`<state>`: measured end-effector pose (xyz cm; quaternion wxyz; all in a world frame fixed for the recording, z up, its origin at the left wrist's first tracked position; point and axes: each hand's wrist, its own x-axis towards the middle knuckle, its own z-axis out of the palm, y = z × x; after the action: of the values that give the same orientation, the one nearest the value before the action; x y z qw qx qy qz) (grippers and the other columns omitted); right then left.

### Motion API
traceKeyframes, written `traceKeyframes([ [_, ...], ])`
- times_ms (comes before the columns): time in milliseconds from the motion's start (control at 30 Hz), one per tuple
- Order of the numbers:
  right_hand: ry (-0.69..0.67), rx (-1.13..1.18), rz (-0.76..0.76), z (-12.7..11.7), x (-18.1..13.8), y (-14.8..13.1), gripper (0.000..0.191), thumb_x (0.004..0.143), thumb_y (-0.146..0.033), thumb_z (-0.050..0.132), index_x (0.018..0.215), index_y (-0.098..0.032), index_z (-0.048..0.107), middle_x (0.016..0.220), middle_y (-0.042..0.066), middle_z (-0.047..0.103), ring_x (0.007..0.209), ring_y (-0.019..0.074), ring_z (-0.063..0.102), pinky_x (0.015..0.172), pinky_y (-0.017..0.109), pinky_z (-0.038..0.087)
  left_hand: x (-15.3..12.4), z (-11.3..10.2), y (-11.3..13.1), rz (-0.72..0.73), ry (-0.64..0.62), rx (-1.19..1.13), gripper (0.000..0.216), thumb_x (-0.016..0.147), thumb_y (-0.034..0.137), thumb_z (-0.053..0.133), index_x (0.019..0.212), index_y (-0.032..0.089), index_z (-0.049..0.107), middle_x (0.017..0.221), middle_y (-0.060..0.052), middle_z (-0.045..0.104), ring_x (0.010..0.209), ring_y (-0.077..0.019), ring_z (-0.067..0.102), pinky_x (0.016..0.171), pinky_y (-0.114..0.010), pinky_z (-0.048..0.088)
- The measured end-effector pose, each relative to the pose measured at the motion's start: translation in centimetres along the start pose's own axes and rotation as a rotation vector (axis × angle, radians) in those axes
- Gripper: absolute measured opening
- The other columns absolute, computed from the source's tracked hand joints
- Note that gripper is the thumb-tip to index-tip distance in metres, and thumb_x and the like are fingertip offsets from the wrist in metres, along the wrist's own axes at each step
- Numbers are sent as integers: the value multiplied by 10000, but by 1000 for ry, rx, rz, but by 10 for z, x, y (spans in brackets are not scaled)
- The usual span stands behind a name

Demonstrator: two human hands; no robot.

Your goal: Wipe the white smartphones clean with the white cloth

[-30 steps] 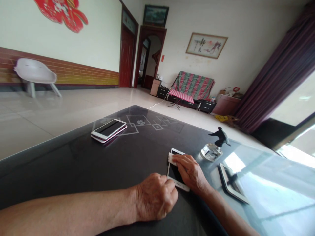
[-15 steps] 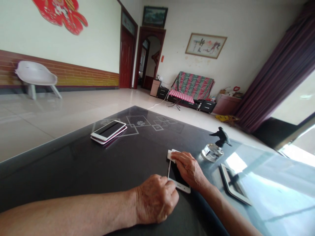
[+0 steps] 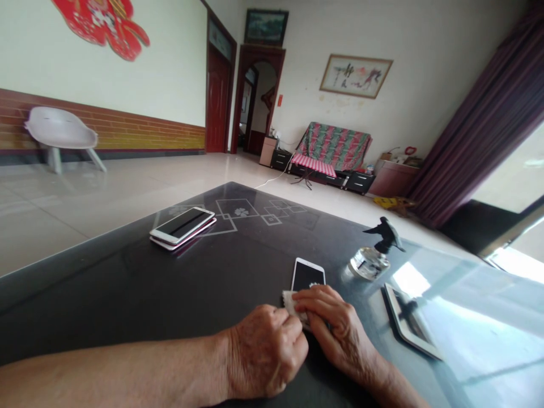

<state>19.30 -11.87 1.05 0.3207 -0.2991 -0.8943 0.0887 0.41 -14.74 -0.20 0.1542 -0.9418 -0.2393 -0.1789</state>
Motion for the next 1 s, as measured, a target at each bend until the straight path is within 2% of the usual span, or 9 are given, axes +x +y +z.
traceKeyframes([
  [233, 57, -121, 113, 10, 2, 21, 285, 902, -156, 416, 1066, -234, 635, 1109, 60, 659, 1035, 209, 580, 917, 389, 462, -1, 2, 0, -21, -2, -44, 85, 814, 149, 470, 746, 163, 520, 735, -32, 526, 632, -182, 515, 533, -316, 469],
  [433, 109, -153, 150, 13, 10, 44, 277, 891, -156, 420, 1034, -228, 647, 1089, 51, 667, 1023, 203, 587, 904, 378, 467, -1, 2, 0, -155, -71, -167, 85, 836, 132, 449, 799, 162, 520, 857, -42, 536, 759, -190, 514, 666, -318, 504],
  [633, 165, -163, 162, 14, 24, 72, 248, 882, -169, 442, 970, -219, 668, 1034, 44, 693, 976, 199, 608, 905, 371, 465, 0, 2, -2, -188, -105, -209, 98, 834, 114, 444, 833, 167, 526, 894, -49, 536, 795, -196, 507, 699, -322, 508],
  [767, 186, -165, 155, 15, 24, 76, 250, 883, -167, 444, 973, -218, 672, 1034, 41, 696, 970, 190, 611, 895, 357, 466, -1, 3, -2, -184, -88, -221, 109, 835, 109, 448, 862, 167, 536, 903, -50, 538, 802, -195, 509, 730, -331, 507],
  [1000, 192, -232, 154, 13, 20, 66, 253, 827, -99, 463, 914, -204, 676, 973, 35, 702, 922, 190, 604, 883, 338, 451, -1, 1, -2, -199, -88, -244, 166, 832, 79, 441, 901, 167, 564, 916, -53, 543, 820, -196, 520, 750, -333, 518],
])
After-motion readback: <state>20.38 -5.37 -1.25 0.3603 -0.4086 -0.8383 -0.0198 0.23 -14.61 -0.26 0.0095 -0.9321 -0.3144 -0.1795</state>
